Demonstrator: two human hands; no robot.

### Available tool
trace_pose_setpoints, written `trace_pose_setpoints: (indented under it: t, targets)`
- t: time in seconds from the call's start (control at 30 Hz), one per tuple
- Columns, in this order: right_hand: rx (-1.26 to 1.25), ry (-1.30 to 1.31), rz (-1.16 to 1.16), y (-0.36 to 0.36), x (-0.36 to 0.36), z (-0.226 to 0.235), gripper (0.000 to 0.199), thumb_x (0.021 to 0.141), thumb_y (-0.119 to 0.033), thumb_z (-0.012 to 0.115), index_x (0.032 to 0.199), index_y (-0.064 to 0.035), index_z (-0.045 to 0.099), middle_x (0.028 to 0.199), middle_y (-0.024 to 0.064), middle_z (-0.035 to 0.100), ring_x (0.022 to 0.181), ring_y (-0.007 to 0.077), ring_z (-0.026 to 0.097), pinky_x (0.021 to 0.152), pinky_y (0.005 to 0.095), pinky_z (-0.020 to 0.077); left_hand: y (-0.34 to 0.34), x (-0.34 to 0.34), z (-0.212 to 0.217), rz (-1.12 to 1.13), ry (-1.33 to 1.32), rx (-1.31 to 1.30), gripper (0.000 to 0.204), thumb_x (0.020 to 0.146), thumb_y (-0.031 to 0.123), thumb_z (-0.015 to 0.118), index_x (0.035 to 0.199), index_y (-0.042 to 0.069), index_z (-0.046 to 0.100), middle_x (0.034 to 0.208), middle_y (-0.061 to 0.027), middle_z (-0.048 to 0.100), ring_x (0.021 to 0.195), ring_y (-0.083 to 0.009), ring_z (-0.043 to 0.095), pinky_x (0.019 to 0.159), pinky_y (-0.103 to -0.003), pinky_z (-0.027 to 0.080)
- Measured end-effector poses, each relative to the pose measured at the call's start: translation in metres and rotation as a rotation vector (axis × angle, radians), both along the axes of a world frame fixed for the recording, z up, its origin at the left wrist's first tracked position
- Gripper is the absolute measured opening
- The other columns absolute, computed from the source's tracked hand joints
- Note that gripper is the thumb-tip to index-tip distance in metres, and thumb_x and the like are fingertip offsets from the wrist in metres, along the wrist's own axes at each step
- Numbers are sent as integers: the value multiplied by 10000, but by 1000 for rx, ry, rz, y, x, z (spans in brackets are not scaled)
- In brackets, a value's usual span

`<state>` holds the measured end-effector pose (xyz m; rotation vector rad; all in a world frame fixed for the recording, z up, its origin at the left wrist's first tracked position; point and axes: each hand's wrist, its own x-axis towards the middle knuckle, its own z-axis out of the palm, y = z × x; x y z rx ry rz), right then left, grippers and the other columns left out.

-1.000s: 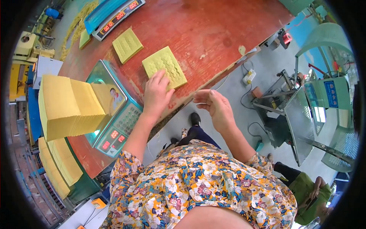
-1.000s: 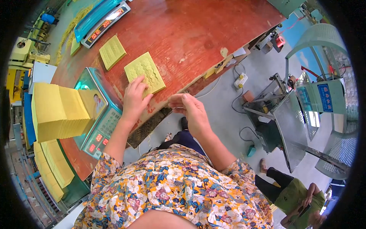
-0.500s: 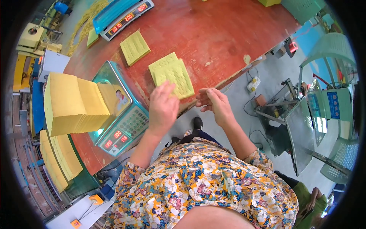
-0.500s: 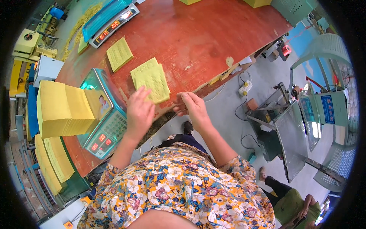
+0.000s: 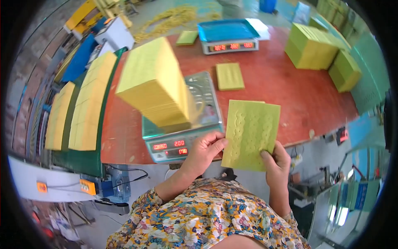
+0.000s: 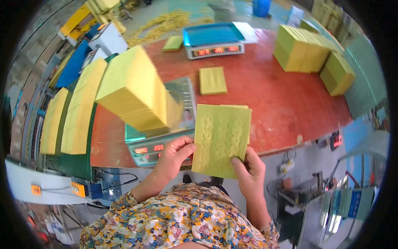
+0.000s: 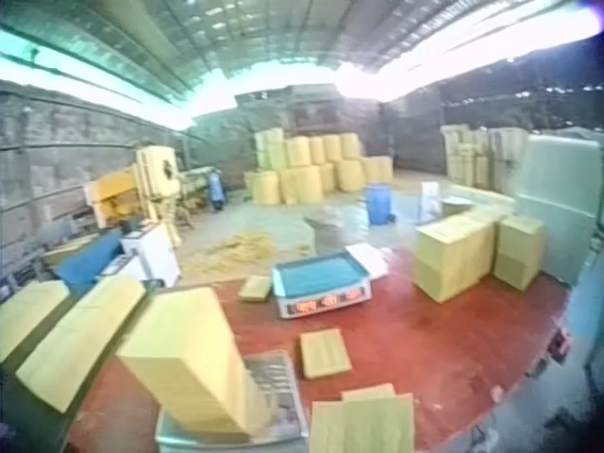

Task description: Counting and weighing stacks of yellow paper in an industrial facility.

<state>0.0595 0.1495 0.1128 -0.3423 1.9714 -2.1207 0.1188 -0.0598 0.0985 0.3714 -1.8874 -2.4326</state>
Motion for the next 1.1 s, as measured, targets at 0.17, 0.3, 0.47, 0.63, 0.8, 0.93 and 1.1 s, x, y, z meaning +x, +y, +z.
trace_pose_setpoints:
  t: [0.17, 0.3, 0.47, 0.63, 0.8, 0.93, 1.1]
  targets:
    - [39, 254, 131, -69, 4, 57, 208, 885, -25, 609, 1079, 43, 631, 808, -7, 577, 741, 53, 513, 658, 211, 427, -69, 44, 86, 188, 173, -175, 159, 984, 165, 602, 898, 37, 638, 769, 23, 626, 675, -47, 572, 619, -214, 478]
    - [104, 529, 152, -150, -25, 118, 302, 874, -84, 633, 1143, 55, 629, 813, 21, 609, 742, 73, 522, 651, 242, 427, -141, 36, 149, 286, 341, -438, 195, 960, 195, 607, 828, 53, 625, 697, 20, 595, 631, -63, 554, 587, -228, 434]
    - [-112, 482, 224, -248, -67, 142, 487, 855, -89, 703, 1307, 21, 563, 790, 19, 613, 694, 73, 522, 590, 243, 404, -254, -6, 169, 262, 301, -446, 208, 916, 272, 645, 782, 114, 631, 677, 23, 609, 588, -67, 542, 550, -225, 401]
    - [39, 567, 157, -282, -90, 118, 506, 831, -56, 735, 1301, 13, 562, 704, -8, 569, 600, 60, 486, 512, 228, 366, -283, -17, 149, 188, 183, -470, 202, 907, 289, 658, 760, 154, 626, 656, 28, 607, 561, -56, 525, 535, -215, 382]
    - [198, 559, 95, -279, -78, 117, 463, 779, -155, 764, 1197, -6, 633, 680, 32, 603, 613, 112, 563, 587, 290, 475, -281, -12, 137, 169, 162, -492, 241, 907, 287, 651, 717, 149, 600, 632, 31, 583, 531, -55, 499, 502, -212, 353]
    - [259, 659, 9, -279, -75, 112, 434, 771, -172, 763, 1164, -24, 656, 687, 40, 621, 623, 134, 591, 606, 308, 496, -286, -15, 130, 131, 160, -468, 233, 909, 257, 645, 731, 117, 592, 654, -6, 602, 537, -89, 531, 501, -234, 389]
    - [272, 704, -52, -278, -78, 104, 374, 763, -180, 758, 1102, -37, 691, 705, 48, 642, 633, 137, 606, 619, 311, 503, -281, -18, 128, 149, 171, -492, 253, 928, 306, 642, 742, 142, 593, 634, 35, 575, 527, -51, 490, 493, -212, 345]
